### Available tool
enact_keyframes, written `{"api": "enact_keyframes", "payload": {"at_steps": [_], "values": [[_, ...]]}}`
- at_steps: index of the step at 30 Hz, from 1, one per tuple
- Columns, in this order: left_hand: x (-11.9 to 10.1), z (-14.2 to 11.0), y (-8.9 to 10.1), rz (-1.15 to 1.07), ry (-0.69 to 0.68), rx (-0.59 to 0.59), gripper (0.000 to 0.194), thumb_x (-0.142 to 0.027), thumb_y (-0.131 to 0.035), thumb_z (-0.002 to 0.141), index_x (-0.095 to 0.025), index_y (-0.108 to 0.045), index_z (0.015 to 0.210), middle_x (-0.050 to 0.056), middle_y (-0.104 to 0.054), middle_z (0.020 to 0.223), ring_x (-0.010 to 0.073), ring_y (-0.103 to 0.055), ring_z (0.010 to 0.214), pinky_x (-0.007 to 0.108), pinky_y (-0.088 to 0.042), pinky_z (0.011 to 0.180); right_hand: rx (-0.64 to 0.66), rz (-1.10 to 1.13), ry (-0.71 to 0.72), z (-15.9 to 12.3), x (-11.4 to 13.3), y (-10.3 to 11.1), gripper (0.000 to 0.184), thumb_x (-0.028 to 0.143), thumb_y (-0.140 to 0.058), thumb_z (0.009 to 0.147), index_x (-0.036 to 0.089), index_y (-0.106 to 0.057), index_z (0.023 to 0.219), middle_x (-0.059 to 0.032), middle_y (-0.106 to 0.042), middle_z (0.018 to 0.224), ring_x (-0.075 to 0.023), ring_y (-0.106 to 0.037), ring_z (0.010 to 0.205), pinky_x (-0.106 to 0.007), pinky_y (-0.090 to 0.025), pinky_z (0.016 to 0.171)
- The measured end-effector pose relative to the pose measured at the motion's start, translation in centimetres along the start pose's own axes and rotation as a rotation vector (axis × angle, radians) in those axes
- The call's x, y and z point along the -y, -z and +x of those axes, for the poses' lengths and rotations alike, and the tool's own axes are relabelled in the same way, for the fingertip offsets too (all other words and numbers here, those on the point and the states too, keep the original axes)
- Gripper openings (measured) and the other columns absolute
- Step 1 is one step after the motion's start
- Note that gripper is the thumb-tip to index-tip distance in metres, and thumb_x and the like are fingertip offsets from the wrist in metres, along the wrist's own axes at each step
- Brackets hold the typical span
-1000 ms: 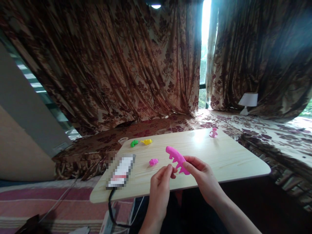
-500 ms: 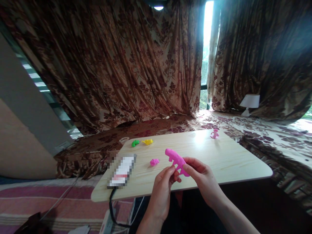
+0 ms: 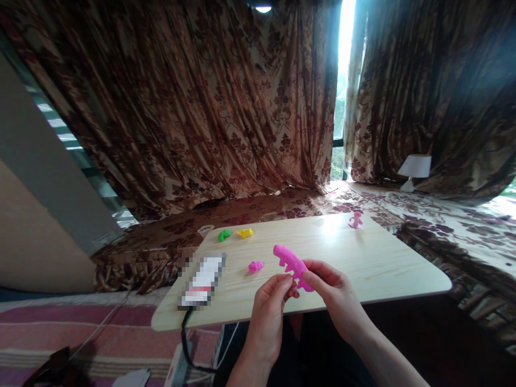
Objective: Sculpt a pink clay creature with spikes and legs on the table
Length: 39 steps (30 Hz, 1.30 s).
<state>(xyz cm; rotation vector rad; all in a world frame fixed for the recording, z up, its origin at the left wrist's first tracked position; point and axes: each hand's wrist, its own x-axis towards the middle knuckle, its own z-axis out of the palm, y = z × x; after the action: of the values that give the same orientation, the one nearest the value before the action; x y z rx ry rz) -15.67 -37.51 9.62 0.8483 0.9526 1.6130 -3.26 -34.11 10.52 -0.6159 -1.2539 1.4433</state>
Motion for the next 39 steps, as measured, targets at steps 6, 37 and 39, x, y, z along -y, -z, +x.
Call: {"api": "enact_keyframes", "payload": {"at_steps": [6,37,39], "values": [[0.2,-0.1,0.5,0.137,-0.072,-0.065,0.029,-0.036,-0.056,0.082,-0.013,-0.065,0.068,0.002,-0.058,0.066,0.0138,-0.050,0.068,0.029,-0.041,0.071,-0.024,0.013,-0.011,0.1,0.0,0.4,0.017,0.030,-0.067,0.080,0.020,-0.068,0.094,-0.0007,-0.069,0.087,-0.0149,-0.055,0.079,-0.026,-0.041,0.073],[-0.9,-0.1,-0.6,0.117,-0.161,-0.234,0.026,-0.028,-0.074,0.067,-0.016,-0.065,0.088,-0.002,-0.066,0.075,0.0094,-0.057,0.068,0.021,-0.044,0.070,-0.003,-0.022,-0.045,-0.2,-0.3,0.4,0.020,0.032,-0.067,0.080,0.019,-0.069,0.096,-0.0012,-0.068,0.085,-0.0131,-0.053,0.075,-0.024,-0.040,0.069],[-0.7,0.1,-0.4,0.135,-0.183,-0.224,0.025,-0.028,-0.073,0.068,-0.016,-0.063,0.088,-0.001,-0.065,0.077,0.0103,-0.057,0.071,0.022,-0.044,0.071,-0.002,-0.020,-0.045,-0.2,-0.3,0.4,0.020,0.032,-0.067,0.080,0.019,-0.069,0.095,-0.0011,-0.068,0.085,-0.0132,-0.053,0.075,-0.024,-0.041,0.069]]}}
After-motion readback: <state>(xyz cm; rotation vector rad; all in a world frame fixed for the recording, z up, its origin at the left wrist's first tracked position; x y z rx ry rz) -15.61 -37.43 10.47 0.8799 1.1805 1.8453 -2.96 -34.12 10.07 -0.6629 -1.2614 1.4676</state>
